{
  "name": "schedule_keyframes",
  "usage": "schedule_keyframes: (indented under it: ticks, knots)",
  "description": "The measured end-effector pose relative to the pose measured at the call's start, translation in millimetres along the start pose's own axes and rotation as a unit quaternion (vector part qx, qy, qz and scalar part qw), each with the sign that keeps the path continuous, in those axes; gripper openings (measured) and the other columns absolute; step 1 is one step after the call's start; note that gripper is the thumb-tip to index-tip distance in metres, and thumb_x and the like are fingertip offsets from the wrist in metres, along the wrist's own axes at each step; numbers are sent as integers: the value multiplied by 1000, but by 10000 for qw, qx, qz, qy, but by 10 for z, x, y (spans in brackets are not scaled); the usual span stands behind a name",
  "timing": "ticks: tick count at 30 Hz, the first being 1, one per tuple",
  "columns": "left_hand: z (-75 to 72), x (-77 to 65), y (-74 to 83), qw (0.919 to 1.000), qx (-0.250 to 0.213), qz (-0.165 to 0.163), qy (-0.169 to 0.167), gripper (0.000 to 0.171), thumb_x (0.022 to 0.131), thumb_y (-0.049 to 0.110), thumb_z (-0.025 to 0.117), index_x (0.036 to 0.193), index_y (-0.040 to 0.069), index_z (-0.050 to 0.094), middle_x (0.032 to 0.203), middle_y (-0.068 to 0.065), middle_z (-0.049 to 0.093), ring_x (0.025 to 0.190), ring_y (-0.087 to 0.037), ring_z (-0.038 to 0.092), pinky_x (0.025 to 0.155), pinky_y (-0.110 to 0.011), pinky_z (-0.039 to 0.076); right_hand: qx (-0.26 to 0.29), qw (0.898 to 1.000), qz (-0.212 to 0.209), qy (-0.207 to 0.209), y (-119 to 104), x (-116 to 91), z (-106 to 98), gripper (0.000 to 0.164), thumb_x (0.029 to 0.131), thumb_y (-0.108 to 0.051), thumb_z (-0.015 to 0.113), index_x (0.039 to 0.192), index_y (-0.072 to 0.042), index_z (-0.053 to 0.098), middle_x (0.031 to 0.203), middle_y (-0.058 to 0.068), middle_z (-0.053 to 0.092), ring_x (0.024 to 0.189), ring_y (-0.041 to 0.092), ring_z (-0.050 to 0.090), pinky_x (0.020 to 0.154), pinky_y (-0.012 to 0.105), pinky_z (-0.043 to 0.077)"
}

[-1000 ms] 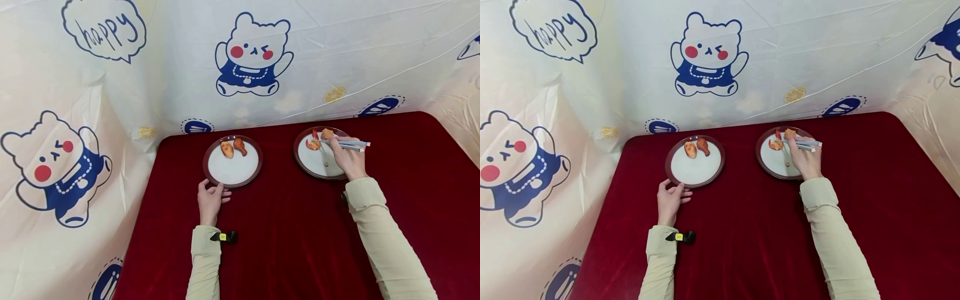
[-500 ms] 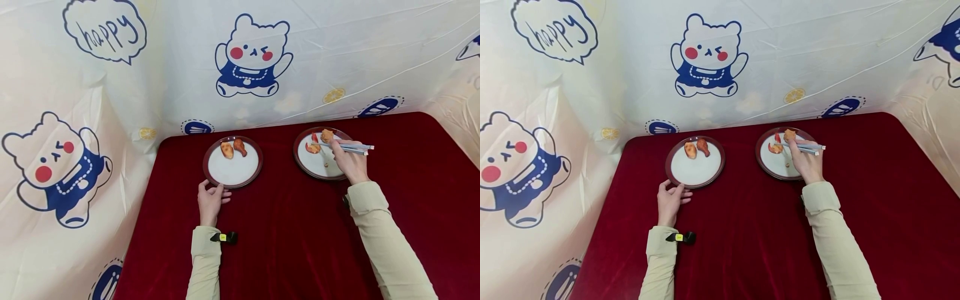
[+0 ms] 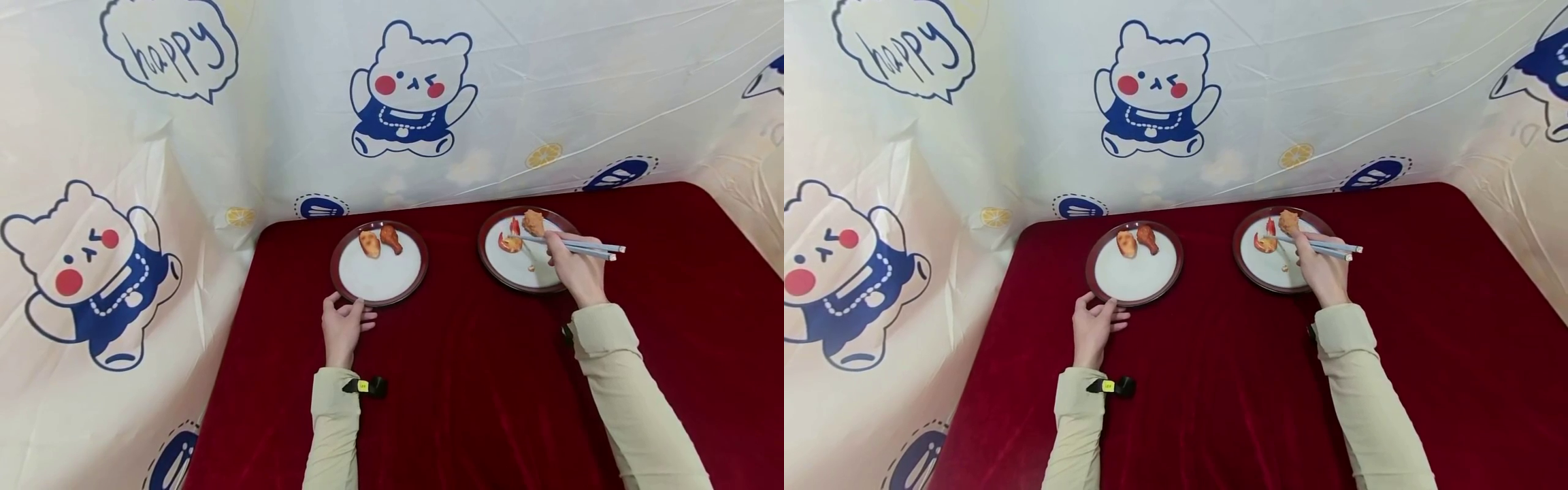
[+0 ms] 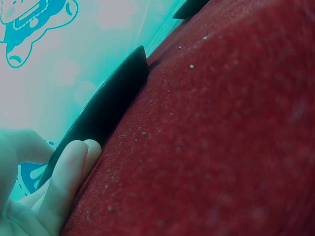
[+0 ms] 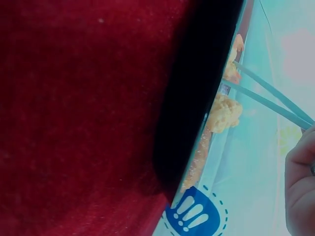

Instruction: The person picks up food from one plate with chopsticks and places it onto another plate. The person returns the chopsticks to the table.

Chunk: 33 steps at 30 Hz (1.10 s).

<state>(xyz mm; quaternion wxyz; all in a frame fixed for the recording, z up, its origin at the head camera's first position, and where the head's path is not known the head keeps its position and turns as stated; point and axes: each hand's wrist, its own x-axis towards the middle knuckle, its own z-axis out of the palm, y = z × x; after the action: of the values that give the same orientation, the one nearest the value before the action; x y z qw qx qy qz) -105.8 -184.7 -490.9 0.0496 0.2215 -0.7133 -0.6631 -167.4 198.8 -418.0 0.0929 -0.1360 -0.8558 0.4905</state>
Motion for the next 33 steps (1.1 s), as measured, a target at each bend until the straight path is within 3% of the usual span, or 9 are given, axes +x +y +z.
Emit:
schedule_keyframes:
  ticks: [8, 16, 25, 33]
  knots:
    - [-17, -8, 23, 9999, 2, -96, -93, 62, 95, 18, 60, 147, 11, 27, 104, -27, 68, 74, -21, 73, 65, -31, 63, 160, 9998, 63, 93, 46, -48, -24, 48, 93, -47, 56, 99, -3, 74, 54, -22, 58, 55, 2, 60, 42, 23, 40]
    - [-15, 2, 5, 10000, 10, -51, -61, 59, 95, 16, 59, 146, 10, 29, 100, -26, 69, 71, -19, 73, 64, -31, 63, 411, 9989, 3, 243, 80, -61, -35, 45, 93, -43, 58, 99, -1, 75, 58, -22, 61, 54, -2, 58, 46, 17, 44]
    - [-2, 1, -12, 10000, 39, -6, 21, 58, 95, 15, 59, 144, 9, 31, 96, -24, 69, 69, -17, 73, 63, -31, 63, 430, 9980, -295, 354, 133, -74, -24, 43, 93, -44, 59, 97, -5, 76, 61, -27, 60, 53, -3, 57, 48, 13, 46]
    - [-17, 10, 4, 9999, -14, -102, -100, 61, 95, 16, 59, 147, 10, 28, 101, -26, 69, 72, -19, 73, 64, -31, 63, 395, 9952, -703, 558, 145, -91, -26, 38, 93, -40, 60, 93, -6, 77, 62, -14, 63, 52, -3, 55, 45, 14, 42]
